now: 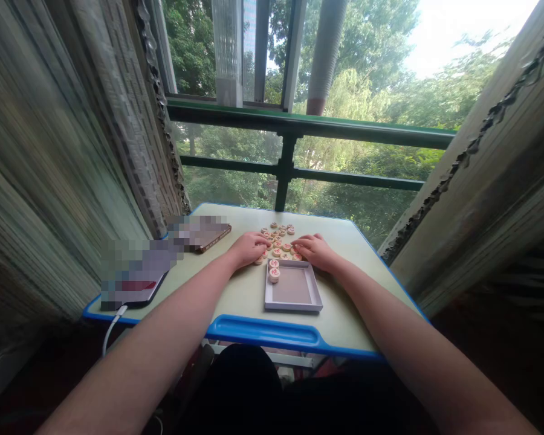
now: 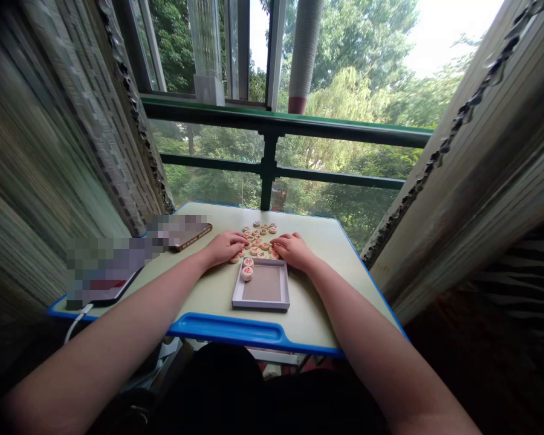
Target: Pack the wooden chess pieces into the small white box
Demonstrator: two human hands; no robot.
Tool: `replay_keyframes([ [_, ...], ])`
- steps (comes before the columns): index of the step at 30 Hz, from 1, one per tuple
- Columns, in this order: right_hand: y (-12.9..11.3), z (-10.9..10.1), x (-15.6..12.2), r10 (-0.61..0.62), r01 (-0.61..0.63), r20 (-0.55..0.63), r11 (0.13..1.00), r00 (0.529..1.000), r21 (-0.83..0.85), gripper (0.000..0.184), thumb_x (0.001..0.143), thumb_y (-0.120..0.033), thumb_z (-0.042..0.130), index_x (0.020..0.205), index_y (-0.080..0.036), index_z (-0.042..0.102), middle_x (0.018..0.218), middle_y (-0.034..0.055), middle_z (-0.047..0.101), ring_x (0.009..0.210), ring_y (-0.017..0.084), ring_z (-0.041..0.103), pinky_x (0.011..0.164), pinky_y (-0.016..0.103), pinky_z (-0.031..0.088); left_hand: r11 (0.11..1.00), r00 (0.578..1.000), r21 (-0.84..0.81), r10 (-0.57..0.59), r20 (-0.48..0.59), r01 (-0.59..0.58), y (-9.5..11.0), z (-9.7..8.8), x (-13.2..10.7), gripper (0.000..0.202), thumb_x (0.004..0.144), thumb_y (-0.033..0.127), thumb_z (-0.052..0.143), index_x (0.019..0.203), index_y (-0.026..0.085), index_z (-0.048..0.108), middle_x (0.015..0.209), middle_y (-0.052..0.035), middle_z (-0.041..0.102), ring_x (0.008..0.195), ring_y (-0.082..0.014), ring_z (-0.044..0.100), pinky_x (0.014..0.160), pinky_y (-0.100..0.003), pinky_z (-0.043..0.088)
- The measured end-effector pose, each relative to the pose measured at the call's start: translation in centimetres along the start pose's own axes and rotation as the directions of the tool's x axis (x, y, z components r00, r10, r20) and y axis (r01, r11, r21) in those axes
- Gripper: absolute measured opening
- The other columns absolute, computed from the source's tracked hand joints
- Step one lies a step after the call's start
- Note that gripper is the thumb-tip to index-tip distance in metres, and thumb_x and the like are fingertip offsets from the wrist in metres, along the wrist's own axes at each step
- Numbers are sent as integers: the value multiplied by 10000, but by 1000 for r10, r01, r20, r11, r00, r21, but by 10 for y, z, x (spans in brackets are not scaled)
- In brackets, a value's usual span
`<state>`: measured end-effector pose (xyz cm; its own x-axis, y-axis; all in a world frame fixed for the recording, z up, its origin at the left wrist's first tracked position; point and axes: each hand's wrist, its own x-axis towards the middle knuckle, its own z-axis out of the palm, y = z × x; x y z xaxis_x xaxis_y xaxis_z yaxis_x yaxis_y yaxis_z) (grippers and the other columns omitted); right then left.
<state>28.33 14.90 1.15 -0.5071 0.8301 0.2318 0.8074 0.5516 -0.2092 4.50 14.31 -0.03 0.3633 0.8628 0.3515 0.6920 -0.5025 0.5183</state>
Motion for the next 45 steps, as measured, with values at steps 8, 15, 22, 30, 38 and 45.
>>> replay_keyframes([
  [8, 2, 5, 4, 83, -85, -72, 996, 994, -19, 304, 880, -277, 409, 1034, -205, 661, 1005, 87, 653, 918, 188, 537, 874, 332, 287, 1000, 1000, -8, -11, -8, 11, -1, 0, 0, 296, 734, 211, 464, 874, 180, 723, 1027, -38, 674, 1006, -186, 572, 952, -296, 420],
  [15, 0, 0, 3, 133, -124, -105, 989, 986, 86, 200, 807, -272, 525, 912, -192, 675, 958, 69, 663, 918, 191, 530, 884, 349, 298, 1000, 1000, -1, -4, -2, 4, -3, 0, 0, 303, 733, 175, 446, 866, 182, 719, 995, -33, 679, 980, -176, 580, 922, -277, 433],
  [22, -21, -15, -8, 186, -94, -152, 877, 971, 471, 271, 765, -378, 570, 930, -170, 627, 873, 41, 649, 742, 148, 516, 679, 278, 391, 1000, 1000, 30, 11, -13, -10, 1, -1, -2, 296, 747, 226, 463, 909, 171, 704, 1004, -51, 672, 990, -194, 570, 923, -307, 426],
  [30, -47, -49, -25, -120, 16, 196, 885, 973, 466, 263, 703, -356, 647, 888, -177, 702, 801, 25, 661, 700, 131, 530, 633, 246, 382, 998, 999, -40, -51, -14, 50, 1, -2, -5, 496, 732, 249, 509, 1222, 175, 525, 1001, -44, 667, 873, -172, 593, 825, -301, 472],
  [38, -55, -47, -30, -210, 138, 307, 961, 929, 240, 264, 709, -233, 638, 961, -222, 715, 819, 33, 690, 752, 160, 551, 695, 264, 400, 994, 996, -64, -84, -14, 83, -1, 0, -4, 459, 711, 221, 516, 1165, 186, 576, 980, -41, 668, 851, -159, 604, 826, -281, 479],
  [45, -54, -47, -31, -196, 97, 375, 959, 906, 266, 345, 732, -142, 551, 1046, -207, 678, 839, 27, 703, 737, 150, 571, 729, 268, 412, 994, 996, -69, -88, -25, 86, -5, 2, -4, 441, 708, 234, 528, 1140, 174, 595, 1000, -51, 662, 881, -160, 611, 853, -267, 475],
])
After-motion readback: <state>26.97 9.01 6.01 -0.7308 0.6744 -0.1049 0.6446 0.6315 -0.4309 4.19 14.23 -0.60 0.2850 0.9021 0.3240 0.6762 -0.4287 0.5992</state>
